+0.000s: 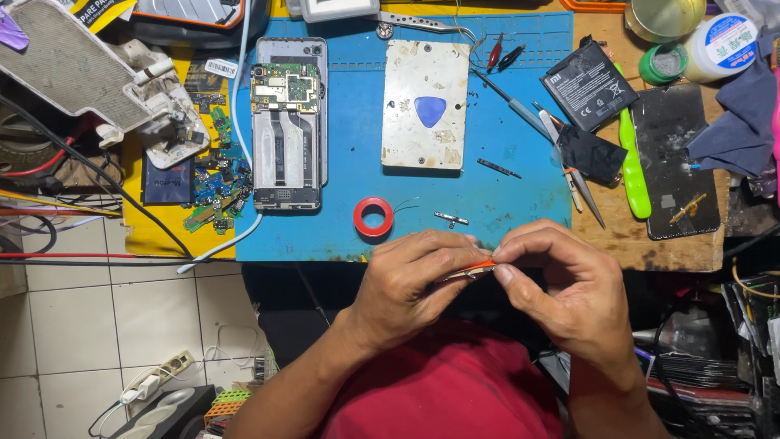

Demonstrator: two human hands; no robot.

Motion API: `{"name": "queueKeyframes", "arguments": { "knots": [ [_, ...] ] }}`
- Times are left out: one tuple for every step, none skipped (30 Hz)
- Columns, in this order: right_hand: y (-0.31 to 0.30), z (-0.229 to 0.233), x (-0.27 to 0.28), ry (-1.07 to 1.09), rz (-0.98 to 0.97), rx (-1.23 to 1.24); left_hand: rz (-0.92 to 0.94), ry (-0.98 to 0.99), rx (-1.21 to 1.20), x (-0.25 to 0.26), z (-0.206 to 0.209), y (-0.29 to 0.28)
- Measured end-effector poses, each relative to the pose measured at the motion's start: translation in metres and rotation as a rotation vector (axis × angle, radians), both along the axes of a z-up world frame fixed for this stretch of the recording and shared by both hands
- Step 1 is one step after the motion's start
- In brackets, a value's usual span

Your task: Soldering a battery connector to a mobile phone battery on a repair workbench.

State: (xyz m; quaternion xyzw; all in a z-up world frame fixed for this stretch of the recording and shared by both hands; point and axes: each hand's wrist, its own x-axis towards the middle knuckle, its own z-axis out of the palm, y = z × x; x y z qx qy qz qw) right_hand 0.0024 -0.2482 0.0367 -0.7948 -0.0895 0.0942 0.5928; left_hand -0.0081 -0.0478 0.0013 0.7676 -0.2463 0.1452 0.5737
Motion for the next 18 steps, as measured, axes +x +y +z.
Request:
{"name": "queueKeyframes", "arguments": {
  "knots": [
    [-0.0001, -0.001, -0.0003, -0.006, 0.0, 0.013, 0.001, -0.003, 0.005, -0.0001, 0.0006, 0.0],
    [0.0002, -0.0009, -0.0008, -0.005, 0.0, 0.013, 0.001, -0.002, 0.005, -0.0001, 0.0004, 0.0002],
    [0.0006, -0.0008, -0.0013, -0.007, -0.008, 0.016, 0.0, -0.008, 0.008, -0.0001, 0.0002, 0.0004],
    [0.0011, -0.0007, -0.0018, -0.009, -0.017, 0.019, -0.001, -0.015, 0.01, -0.0001, 0.0, 0.0007],
    [0.0016, -0.0007, -0.0019, -0.009, -0.017, 0.019, 0.0, -0.014, 0.01, -0.0004, -0.0004, 0.0006],
    [0.002, -0.0006, -0.002, -0.02, -0.016, 0.019, 0.002, -0.014, 0.009, -0.0006, -0.0007, 0.0005],
    [0.0025, -0.0004, -0.0021, -0.031, -0.014, 0.018, 0.005, -0.014, 0.008, -0.0008, -0.001, 0.0004],
    [0.0026, -0.001, -0.0023, -0.032, -0.014, 0.019, 0.005, -0.015, 0.008, -0.0011, -0.0013, 0.0002],
    [0.0027, -0.0016, -0.0025, -0.026, -0.014, 0.036, 0.002, -0.011, -0.003, -0.0013, -0.0016, 0.0001],
    [0.0029, -0.0022, -0.0028, -0.02, -0.014, 0.054, -0.001, -0.007, -0.014, -0.0015, -0.0018, 0.0002],
    [0.0024, -0.0034, -0.0029, -0.02, -0.013, 0.054, -0.001, -0.007, -0.014, -0.0022, -0.0019, 0.0002],
    [0.0018, -0.0046, -0.003, -0.022, -0.008, 0.069, -0.004, 0.026, -0.04, -0.0027, -0.002, 0.0001],
    [0.0012, -0.0057, -0.0031, -0.024, -0.003, 0.083, -0.008, 0.06, -0.067, -0.0032, -0.0021, 0.0001],
    [0.0028, -0.005, -0.0042, -0.025, -0.003, 0.083, -0.008, 0.059, -0.067, -0.0034, -0.0002, 0.0001],
    [0.0046, -0.0042, -0.0052, -0.155, -0.029, 0.031, 0.004, 0.093, -0.08, -0.0035, 0.0017, 0.0002],
    [0.0063, -0.0034, -0.0064, -0.283, -0.055, -0.021, 0.017, 0.128, -0.094, -0.004, 0.0036, 0.0003],
    [0.0058, -0.002, -0.0054, -0.283, -0.054, -0.021, 0.018, 0.128, -0.094, -0.0041, 0.0034, 0.0008],
    [0.0051, -0.0007, -0.0046, -0.383, -0.007, -0.085, 0.015, 0.125, -0.086, -0.004, 0.0031, 0.001]
  ]
}}
